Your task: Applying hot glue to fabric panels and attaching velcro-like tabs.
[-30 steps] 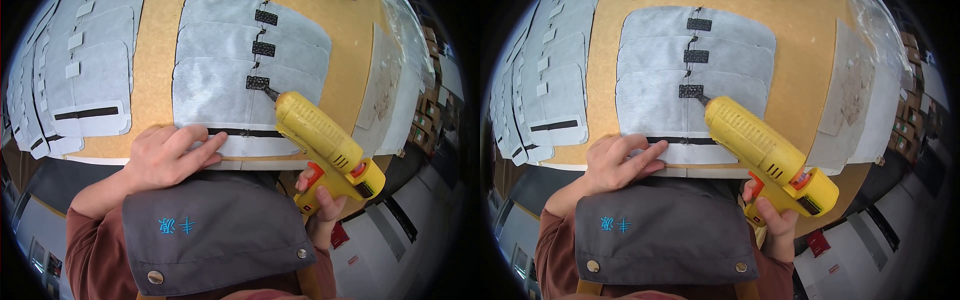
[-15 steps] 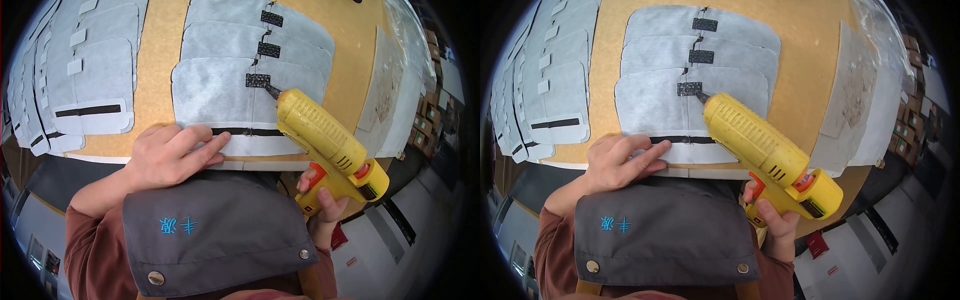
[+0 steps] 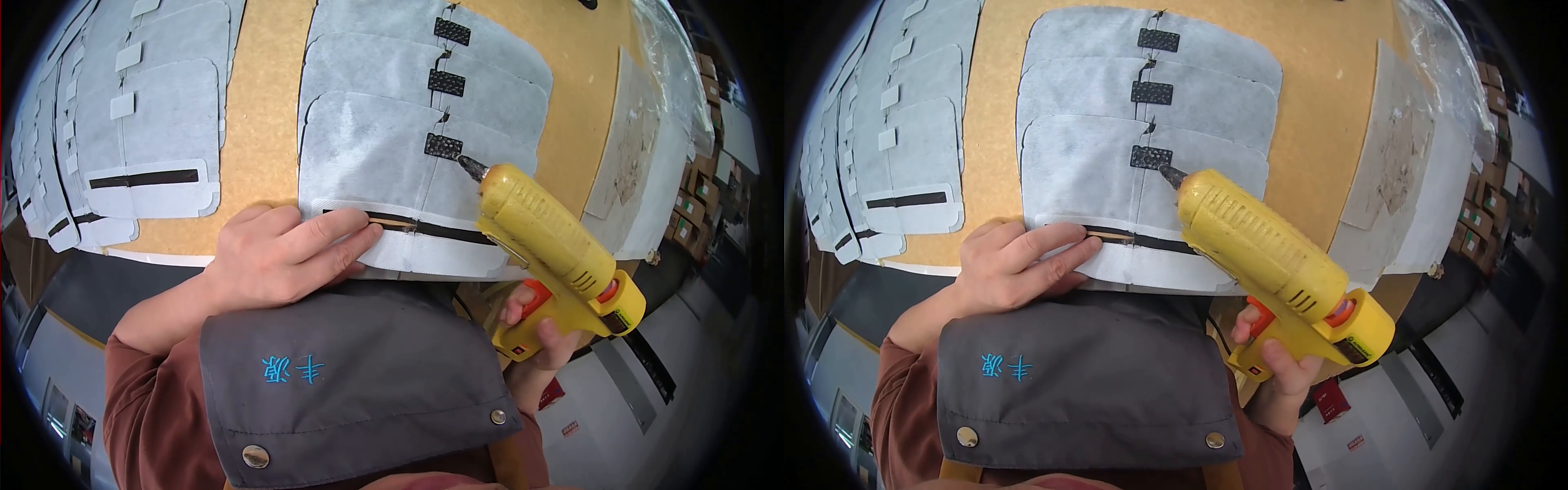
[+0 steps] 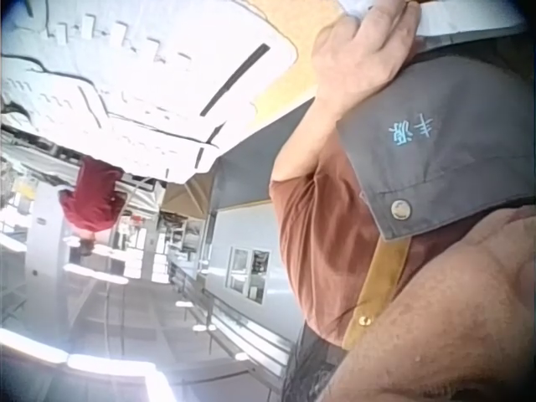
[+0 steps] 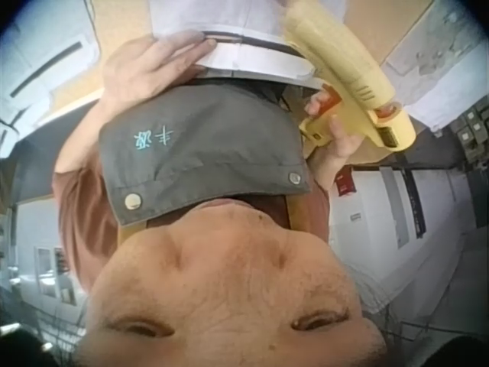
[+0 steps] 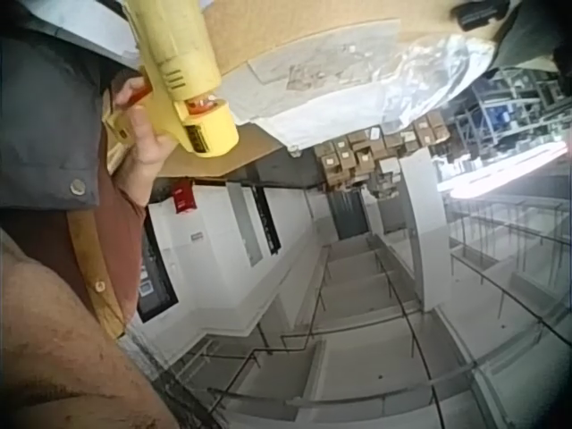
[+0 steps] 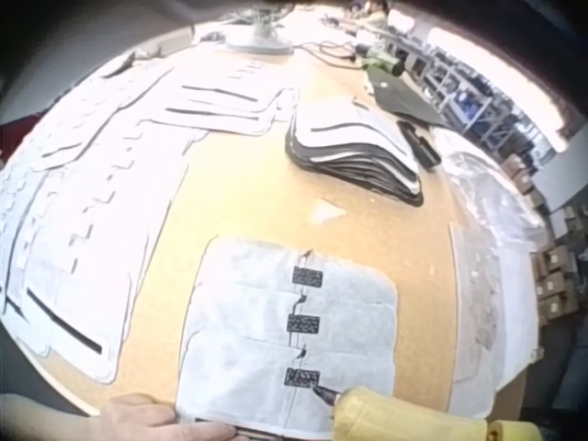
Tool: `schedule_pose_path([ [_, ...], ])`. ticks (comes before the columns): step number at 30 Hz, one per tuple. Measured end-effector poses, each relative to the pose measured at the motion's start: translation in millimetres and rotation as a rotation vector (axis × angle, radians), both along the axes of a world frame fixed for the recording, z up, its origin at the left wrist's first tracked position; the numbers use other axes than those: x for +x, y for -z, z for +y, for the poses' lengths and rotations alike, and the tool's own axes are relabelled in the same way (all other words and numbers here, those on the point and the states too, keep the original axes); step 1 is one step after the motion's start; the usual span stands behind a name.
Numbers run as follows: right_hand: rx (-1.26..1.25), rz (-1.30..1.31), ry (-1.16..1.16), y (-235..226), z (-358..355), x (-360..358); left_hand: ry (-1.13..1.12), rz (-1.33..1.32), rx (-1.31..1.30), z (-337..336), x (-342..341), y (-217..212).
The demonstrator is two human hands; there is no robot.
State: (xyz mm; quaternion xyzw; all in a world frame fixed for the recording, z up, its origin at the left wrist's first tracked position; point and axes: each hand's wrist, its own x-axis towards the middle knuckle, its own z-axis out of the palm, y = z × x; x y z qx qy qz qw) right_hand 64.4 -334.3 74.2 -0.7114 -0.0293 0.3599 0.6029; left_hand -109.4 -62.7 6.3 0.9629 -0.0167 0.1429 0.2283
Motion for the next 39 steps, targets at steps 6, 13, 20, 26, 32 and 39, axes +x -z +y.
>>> schedule_pose_path([
  [6,0.036,0.050,-0.053,0.2,0.9,2.6,-0.019,-0.041,-0.061,-0.1,1.0,-1.9],
  [13,0.013,0.011,-0.086,3.8,14.0,-1.7,-0.074,-0.045,0.031,-3.3,5.3,0.9],
  [20,0.022,-0.029,-0.093,6.3,11.0,-0.3,-0.082,-0.038,0.023,-3.0,5.8,0.1],
  [26,0.007,-0.016,-0.097,4.0,18.2,-2.3,-0.080,-0.036,0.024,-4.1,6.3,0.3],
  [32,0.033,-0.001,-0.067,8.0,7.2,-0.1,-0.071,-0.026,0.013,-2.9,6.8,-1.4],
  [39,0.058,0.030,-0.089,6.9,-2.7,4.6,-0.068,-0.024,0.009,-3.8,7.1,-1.4],
])
